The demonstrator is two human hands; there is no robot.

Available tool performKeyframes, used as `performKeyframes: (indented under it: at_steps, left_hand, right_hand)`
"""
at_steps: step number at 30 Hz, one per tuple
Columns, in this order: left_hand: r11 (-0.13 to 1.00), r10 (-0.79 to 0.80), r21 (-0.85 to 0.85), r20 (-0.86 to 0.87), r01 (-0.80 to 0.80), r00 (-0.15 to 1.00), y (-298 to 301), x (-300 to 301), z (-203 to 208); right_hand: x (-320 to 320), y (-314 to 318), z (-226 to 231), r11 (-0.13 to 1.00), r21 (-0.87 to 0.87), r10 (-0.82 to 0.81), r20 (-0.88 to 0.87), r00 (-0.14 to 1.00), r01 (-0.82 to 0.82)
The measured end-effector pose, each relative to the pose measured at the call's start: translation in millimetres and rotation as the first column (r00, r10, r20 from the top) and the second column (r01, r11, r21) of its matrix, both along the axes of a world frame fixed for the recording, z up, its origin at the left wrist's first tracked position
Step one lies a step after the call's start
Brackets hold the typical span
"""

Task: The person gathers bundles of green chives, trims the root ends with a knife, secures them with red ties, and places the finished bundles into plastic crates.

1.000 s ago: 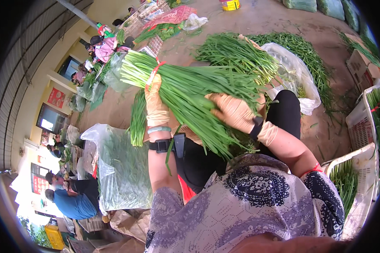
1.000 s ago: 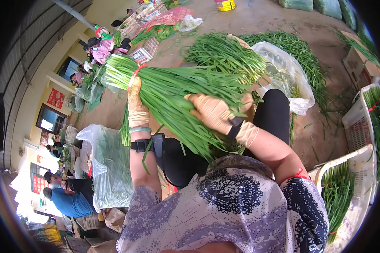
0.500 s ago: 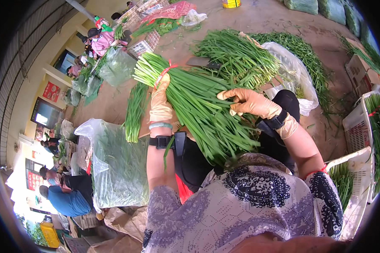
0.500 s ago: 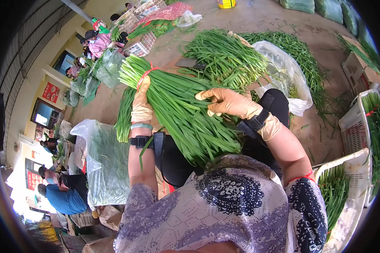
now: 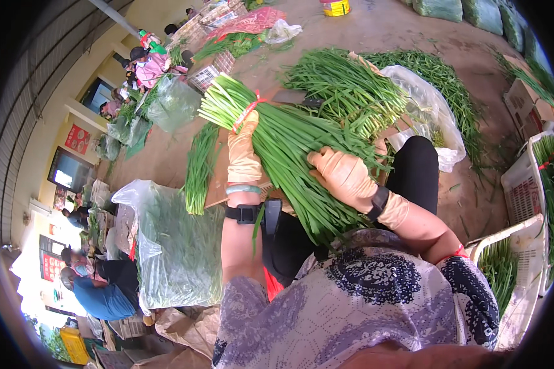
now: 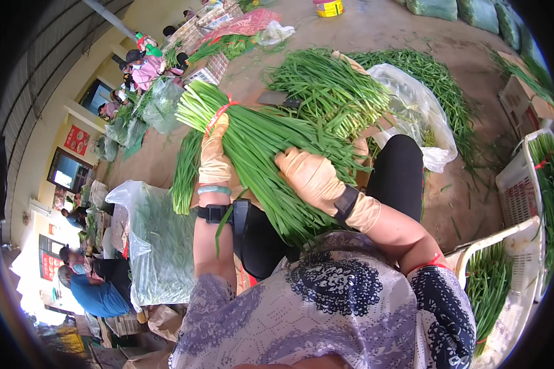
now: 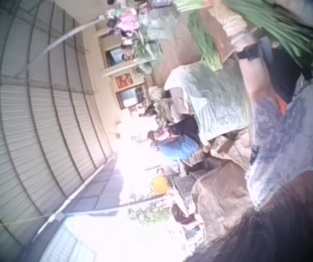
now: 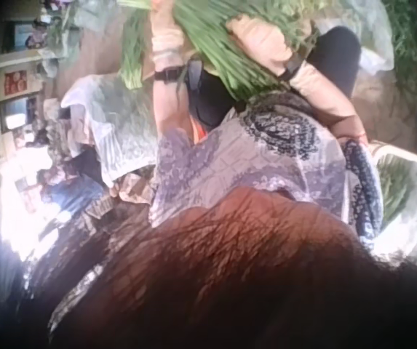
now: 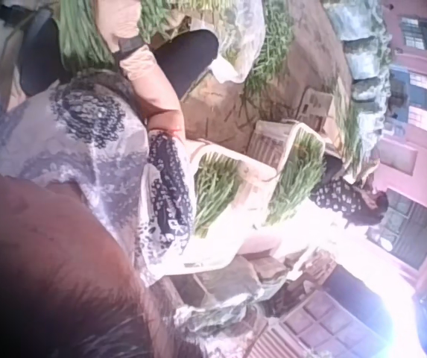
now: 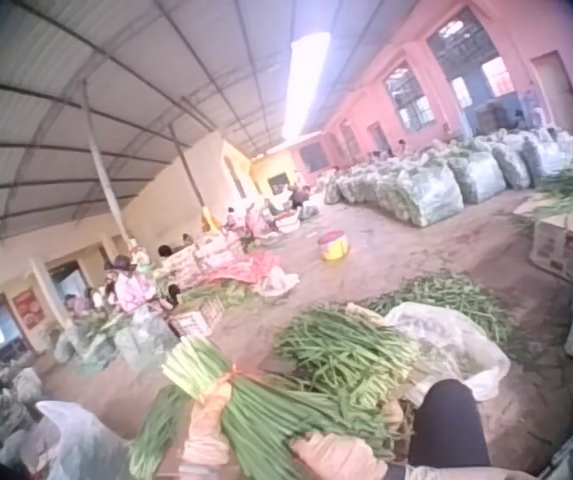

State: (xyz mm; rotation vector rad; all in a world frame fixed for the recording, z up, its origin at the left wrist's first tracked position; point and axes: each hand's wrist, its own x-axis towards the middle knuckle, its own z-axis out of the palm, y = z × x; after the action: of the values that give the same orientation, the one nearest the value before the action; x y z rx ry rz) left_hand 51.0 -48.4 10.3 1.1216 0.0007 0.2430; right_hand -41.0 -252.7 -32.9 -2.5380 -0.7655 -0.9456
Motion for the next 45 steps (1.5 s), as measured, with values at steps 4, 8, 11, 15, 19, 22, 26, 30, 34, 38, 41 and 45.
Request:
performKeyframes:
  at_steps: [4, 8, 11, 15, 19, 22, 26, 30, 34, 38, 41, 45]
  left_hand:
    - [0.999, 0.041, 0.019, -0.024, -0.041, 0.999, 2.0, -4.3, 2.2]
    - [1.0, 0.002, 0.018, -0.009, -0.002, 1.0, 0.4, -6.7, 1.8]
    - [1.0, 0.024, 0.011, -0.002, -0.024, 1.0, -1.3, -6.3, 0.4]
    - [0.999, 0.008, 0.044, 0.009, -0.008, 1.0, 0.5, -8.3, 2.8]
    - [0.991, 0.047, 0.122, 0.099, -0.059, 0.994, -0.6, -1.2, -1.9]
    - [0.984, 0.076, 0.148, 0.124, -0.094, 0.989, -0.7, 4.3, -6.0]
    - [0.99, 0.086, 0.104, 0.099, -0.097, 0.991, 3.4, 3.1, -4.4]
    - [0.997, 0.064, 0.041, 0.071, -0.067, 0.995, 12.2, -4.6, 1.0]
    - [0.997, 0.076, -0.011, 0.045, -0.076, 0.996, 24.3, -21.9, 15.9]
    - [0.997, 0.058, -0.049, 0.07, -0.055, 0.996, 17.0, -30.3, 31.3]
    - [0.992, 0.118, 0.045, 0.085, -0.122, 0.989, 22.6, -25.6, 25.6]
    - [0.987, 0.149, 0.049, 0.052, -0.151, 0.988, -5.1, -42.5, 44.3]
  right_hand:
    - [17.5, 2.4, -5.4, 1.0, 0.023, 0.001, 0.01, 1.0, -0.002]
    - [25.3, -0.4, -6.9, 0.997, -0.064, 0.037, 0.084, 0.996, -0.032]
    - [27.9, -7.8, -1.6, 0.958, 0.258, 0.148, -0.065, 0.987, -0.127]
    - [32.2, -18.0, 4.1, 0.807, 0.587, 0.462, -0.55, 0.696, -0.072]
    - [44.8, -21.1, -8.6, 0.75, 0.655, 0.587, -0.588, 0.557, -0.099]
    - [43.6, -26.3, 5.7, 0.619, 0.785, 0.735, -0.583, 0.347, 0.008]
    - [38.0, -26.3, 1.1, 0.393, 0.92, 0.867, -0.37, 0.334, 0.0]
    - [-4.9, -53.6, 25.4, 0.394, 0.805, 0.872, -0.48, -0.097, -0.442]
    - [-7.1, -91.5, 55.5, 0.827, -0.003, 0.176, -0.948, 0.264, -0.563]
    - [0.6, -91.9, 35.4, 0.989, 0.046, -0.139, -0.064, 0.988, 0.142]
    - [8.1, -41.7, 52.9, 0.961, -0.141, -0.228, 0.09, 0.969, 0.239]
    - [47.7, -14.3, 37.1, 0.987, -0.073, 0.155, 0.13, 0.979, -0.147]
